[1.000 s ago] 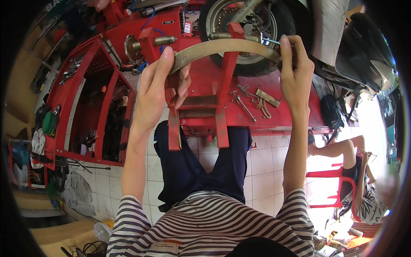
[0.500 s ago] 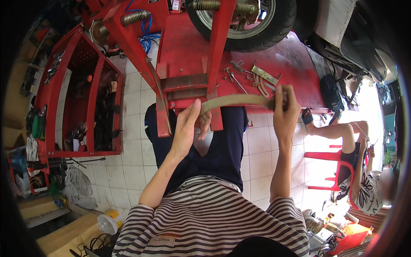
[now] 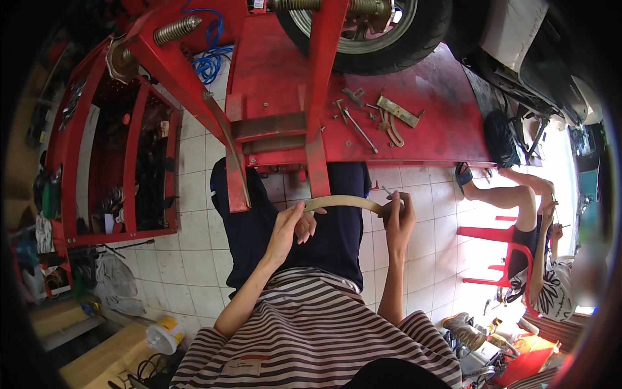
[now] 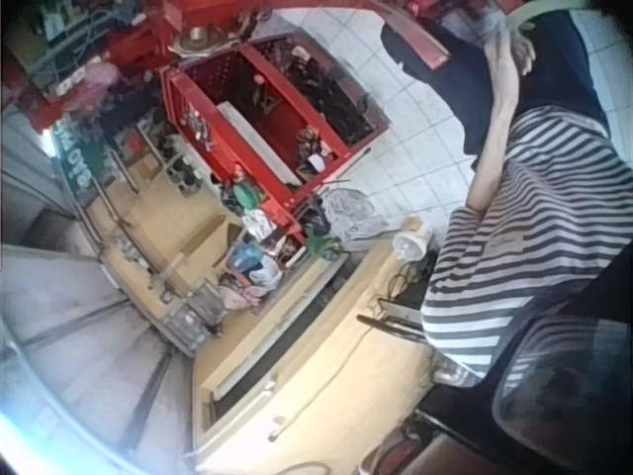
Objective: The person disassembles and adjusts a red motorcycle lift jack by removing a metal bracket and then rotating a large threaded screw mechanism by hand.
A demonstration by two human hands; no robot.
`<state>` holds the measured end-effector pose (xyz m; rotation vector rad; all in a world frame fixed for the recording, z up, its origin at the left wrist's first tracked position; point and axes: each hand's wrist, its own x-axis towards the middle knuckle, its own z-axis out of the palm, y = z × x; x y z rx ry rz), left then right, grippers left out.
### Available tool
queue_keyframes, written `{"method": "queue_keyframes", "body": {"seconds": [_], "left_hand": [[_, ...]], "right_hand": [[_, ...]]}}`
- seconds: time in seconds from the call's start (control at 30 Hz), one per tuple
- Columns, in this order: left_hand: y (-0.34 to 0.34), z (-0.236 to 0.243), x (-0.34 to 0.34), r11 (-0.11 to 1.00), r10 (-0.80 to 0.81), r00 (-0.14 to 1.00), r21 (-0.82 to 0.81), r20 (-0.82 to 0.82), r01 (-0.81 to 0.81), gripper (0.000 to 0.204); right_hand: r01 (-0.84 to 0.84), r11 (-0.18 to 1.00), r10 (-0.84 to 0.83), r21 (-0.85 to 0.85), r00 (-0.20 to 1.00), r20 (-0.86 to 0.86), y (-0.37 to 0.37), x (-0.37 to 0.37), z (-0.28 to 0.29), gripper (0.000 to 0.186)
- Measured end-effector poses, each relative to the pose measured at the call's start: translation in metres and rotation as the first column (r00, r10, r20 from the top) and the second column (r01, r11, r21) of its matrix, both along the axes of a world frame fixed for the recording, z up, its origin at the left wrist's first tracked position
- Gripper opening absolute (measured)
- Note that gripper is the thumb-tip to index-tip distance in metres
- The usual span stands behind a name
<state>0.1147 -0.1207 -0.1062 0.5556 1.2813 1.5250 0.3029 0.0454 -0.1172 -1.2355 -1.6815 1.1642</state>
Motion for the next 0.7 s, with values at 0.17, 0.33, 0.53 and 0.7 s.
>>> {"method": "queue_keyframes", "body": {"seconds": [0.17,0.33,0.53,0.7], "left_hand": [[0.048,0.013,-0.015,0.996,-0.085,0.93,-0.007,-0.357,0.088,0.034],[0.119,0.01,-0.021,0.989,0.065,0.752,0.14,-0.656,0.036,0.045],[0.189,-0.035,-0.036,0.971,0.238,0.36,0.236,-0.902,-0.049,0.061],[0.199,-0.035,-0.05,0.996,0.086,0.445,0.09,-0.892,-0.012,0.062]], "right_hand": [[0.027,1.0,-0.026,-0.01,0.999,0.043,0.048,0.006,0.012,0.035],[0.021,0.996,-0.025,0.09,0.999,0.045,0.132,-0.009,0.008,0.036],[0.103,0.963,-0.136,0.251,0.983,0.119,0.206,-0.042,-0.012,0.041],[0.11,0.921,-0.19,0.373,0.964,0.185,0.219,-0.056,-0.028,0.041]]}}
